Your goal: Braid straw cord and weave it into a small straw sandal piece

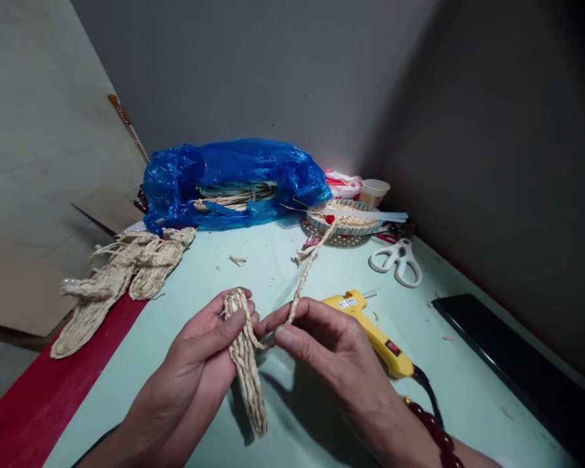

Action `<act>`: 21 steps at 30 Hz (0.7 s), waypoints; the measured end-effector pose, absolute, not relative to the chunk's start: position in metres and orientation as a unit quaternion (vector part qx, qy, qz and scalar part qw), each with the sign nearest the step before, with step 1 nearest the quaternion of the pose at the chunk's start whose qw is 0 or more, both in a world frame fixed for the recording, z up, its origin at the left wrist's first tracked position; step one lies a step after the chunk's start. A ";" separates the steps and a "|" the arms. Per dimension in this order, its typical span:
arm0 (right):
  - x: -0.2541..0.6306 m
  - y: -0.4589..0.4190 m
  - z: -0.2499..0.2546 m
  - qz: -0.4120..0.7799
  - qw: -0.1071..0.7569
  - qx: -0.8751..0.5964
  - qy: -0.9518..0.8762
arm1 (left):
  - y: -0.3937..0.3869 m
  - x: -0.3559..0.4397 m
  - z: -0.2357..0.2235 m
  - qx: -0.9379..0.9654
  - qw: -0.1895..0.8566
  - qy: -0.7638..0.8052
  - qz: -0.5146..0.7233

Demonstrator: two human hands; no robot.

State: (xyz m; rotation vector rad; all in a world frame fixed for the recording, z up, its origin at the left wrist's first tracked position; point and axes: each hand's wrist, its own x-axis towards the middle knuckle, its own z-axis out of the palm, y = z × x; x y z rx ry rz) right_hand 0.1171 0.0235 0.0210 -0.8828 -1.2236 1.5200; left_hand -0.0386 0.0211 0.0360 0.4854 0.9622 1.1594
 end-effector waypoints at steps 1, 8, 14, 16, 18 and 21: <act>0.117 0.024 0.021 0.621 0.477 -0.363 -0.505 | 0.021 -0.039 0.035 0.208 0.705 0.436 0.519; 0.118 0.027 0.019 0.641 0.462 -0.350 -0.503 | 0.021 -0.039 0.029 0.197 0.728 0.421 0.504; 0.118 0.031 0.017 0.615 0.461 -0.371 -0.521 | 0.019 -0.041 0.026 0.193 0.706 0.453 0.509; 0.118 0.032 0.016 0.601 0.462 -0.377 -0.532 | 0.020 -0.041 0.025 0.188 0.702 0.459 0.510; 0.118 0.031 0.015 0.584 0.455 -0.385 -0.551 | 0.021 -0.040 0.026 0.185 0.704 0.463 0.506; 0.119 0.029 0.014 0.567 0.438 -0.394 -0.576 | 0.022 -0.038 0.026 0.187 0.704 0.466 0.502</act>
